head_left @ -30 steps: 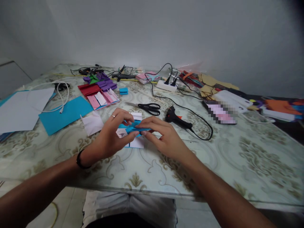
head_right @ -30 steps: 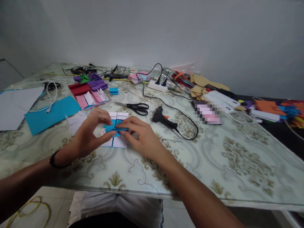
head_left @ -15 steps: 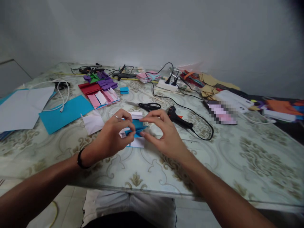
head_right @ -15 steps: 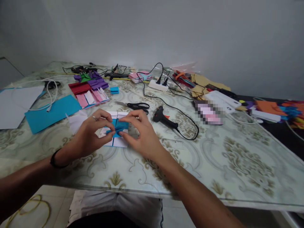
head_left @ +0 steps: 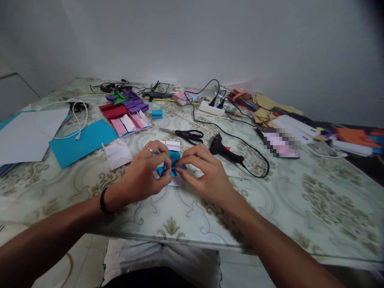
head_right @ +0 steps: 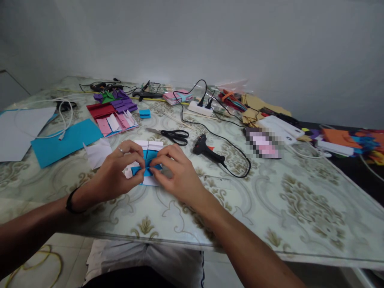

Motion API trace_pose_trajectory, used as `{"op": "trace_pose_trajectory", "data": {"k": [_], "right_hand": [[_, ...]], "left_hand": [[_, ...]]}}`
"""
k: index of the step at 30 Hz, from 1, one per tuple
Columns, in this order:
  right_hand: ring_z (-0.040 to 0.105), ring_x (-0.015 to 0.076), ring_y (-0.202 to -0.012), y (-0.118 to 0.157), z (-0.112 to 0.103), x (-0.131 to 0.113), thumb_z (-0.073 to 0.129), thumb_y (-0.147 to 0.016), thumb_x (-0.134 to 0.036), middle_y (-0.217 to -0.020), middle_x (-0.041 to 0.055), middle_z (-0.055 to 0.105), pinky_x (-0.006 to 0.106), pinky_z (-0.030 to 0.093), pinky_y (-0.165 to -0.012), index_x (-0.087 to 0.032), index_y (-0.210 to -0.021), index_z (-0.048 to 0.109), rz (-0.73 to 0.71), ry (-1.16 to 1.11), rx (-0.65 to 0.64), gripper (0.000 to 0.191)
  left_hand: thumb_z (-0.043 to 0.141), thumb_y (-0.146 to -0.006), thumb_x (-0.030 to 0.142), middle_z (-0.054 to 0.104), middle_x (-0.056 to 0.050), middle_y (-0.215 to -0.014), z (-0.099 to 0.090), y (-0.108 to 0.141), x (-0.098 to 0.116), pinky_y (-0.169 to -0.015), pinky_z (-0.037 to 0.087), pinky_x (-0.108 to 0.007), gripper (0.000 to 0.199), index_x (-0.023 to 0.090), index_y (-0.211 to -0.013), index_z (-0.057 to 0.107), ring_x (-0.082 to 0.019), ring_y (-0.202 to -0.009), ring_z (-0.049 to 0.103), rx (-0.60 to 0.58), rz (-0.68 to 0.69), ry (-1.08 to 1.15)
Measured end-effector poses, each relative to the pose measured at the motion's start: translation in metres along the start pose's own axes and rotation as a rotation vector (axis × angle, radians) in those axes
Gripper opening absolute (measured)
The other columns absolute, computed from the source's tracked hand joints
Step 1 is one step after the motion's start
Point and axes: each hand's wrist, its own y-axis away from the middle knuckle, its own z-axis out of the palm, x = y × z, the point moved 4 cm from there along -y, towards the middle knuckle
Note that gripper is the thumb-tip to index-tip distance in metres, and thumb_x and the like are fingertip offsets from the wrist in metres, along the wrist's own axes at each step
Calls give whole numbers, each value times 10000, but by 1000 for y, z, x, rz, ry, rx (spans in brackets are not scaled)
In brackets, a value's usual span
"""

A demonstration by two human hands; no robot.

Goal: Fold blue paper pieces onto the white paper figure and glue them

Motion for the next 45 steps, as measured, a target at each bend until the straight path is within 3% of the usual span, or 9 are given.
{"op": "trace_pose_trajectory", "data": {"k": [11, 19, 28, 40, 45], "right_hand": [[602, 261, -1007, 1, 1, -6, 662, -899, -145, -1052, 77, 597, 448, 520, -852, -240, -915, 653, -20, 22, -10, 97], [580, 245, -970, 1, 3, -12, 653, -900, -114, -1010, 71, 585, 432, 518, -833, -237, -935, 623, -56, -8, 33, 132], [585, 246, -986, -1, -1, -17, 661, -869, -106, -1007, 60, 569, 433, 515, -859, -241, -902, 611, -42, -70, 9, 147], [586, 221, -941, -5, -14, -7, 663, -790, -44, -995, 45, 560, 380, 508, -834, -231, -849, 618, -7, -130, -3, 201], [587, 230, -969, -5, -25, 7, 662, -784, -41, -1012, 45, 572, 397, 494, -879, -238, -850, 618, 72, -163, 67, 212]], "left_hand": [[641, -894, 75, 644, -85, -1063, -2, 0, 5, -917, 555, -387, 130, 201, -866, 662, -227, -1031, 639, -19, 34, 23], [668, -904, 67, 712, -91, -1106, -3, 0, 11, -961, 547, -417, 133, 199, -892, 665, -228, -1052, 658, 8, 87, 50], [655, -877, 51, 628, -102, -1122, -7, 0, 17, -913, 569, -404, 162, 186, -788, 648, -227, -1050, 661, 31, 141, 47], [679, -855, 41, 594, -84, -1157, -17, -5, 6, -974, 526, -412, 175, 187, -773, 630, -228, -1094, 609, 24, 144, 45], [668, -870, 44, 618, -84, -1128, -17, -7, -4, -977, 512, -413, 166, 181, -779, 646, -225, -1070, 614, 12, 96, 40]]}}
